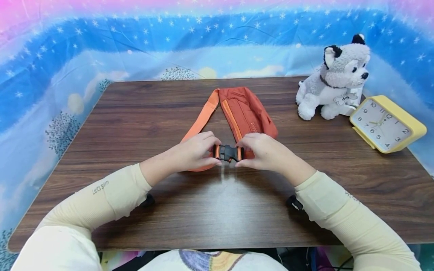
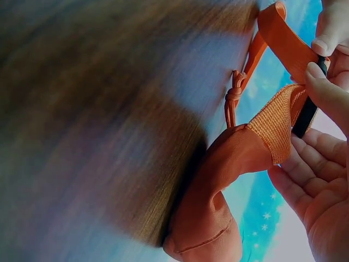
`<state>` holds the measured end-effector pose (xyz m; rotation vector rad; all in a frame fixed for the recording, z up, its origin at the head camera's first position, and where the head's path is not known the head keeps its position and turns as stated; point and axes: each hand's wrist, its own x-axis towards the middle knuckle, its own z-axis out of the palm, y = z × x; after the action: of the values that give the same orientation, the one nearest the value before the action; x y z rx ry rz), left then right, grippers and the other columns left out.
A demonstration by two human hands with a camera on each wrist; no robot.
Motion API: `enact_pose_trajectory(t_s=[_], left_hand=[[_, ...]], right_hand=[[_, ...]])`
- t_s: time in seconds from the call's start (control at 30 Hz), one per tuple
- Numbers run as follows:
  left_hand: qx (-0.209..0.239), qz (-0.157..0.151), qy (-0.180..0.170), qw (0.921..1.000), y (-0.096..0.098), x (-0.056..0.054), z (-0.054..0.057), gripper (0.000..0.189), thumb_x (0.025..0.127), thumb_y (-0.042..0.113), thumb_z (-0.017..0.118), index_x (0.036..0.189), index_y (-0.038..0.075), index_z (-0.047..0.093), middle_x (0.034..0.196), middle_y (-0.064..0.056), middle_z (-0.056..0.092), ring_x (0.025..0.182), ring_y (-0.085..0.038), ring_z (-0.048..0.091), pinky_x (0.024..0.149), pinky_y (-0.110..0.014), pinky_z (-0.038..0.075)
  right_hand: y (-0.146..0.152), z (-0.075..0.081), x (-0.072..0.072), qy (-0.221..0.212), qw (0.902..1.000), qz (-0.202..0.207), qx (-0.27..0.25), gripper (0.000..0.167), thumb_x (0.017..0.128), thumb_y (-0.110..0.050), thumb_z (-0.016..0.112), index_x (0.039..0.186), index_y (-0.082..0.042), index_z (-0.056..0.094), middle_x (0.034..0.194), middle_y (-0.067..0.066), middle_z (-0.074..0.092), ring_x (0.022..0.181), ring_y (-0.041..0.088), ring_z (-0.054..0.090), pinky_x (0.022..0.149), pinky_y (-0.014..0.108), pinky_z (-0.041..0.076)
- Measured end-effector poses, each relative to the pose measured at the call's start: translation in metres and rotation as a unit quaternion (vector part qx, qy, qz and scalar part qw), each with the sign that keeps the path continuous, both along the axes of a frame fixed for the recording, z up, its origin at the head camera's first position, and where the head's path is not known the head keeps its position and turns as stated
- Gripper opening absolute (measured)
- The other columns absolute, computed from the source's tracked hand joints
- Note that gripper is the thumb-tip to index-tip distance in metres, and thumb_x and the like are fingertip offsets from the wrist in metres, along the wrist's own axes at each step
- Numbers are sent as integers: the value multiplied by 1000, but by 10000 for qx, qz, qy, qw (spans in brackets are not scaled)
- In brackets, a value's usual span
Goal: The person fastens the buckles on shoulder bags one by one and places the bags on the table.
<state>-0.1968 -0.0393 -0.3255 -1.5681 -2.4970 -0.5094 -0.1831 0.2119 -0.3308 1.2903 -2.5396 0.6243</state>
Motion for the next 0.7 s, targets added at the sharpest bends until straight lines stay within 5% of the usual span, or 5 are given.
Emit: enact_pose_trajectory(t_s=[0.7], left_hand=[[-200, 102, -9, 9997, 3, 0, -1, 43, 85, 35, 70, 106, -2, 59, 92, -6, 53, 81, -17, 48, 74, -28, 41]], right_hand=[[1, -1, -2, -81, 9999, 23, 88, 41, 71, -33, 82, 96, -5, 66, 88, 0, 62, 72, 9, 54, 62, 27, 48]])
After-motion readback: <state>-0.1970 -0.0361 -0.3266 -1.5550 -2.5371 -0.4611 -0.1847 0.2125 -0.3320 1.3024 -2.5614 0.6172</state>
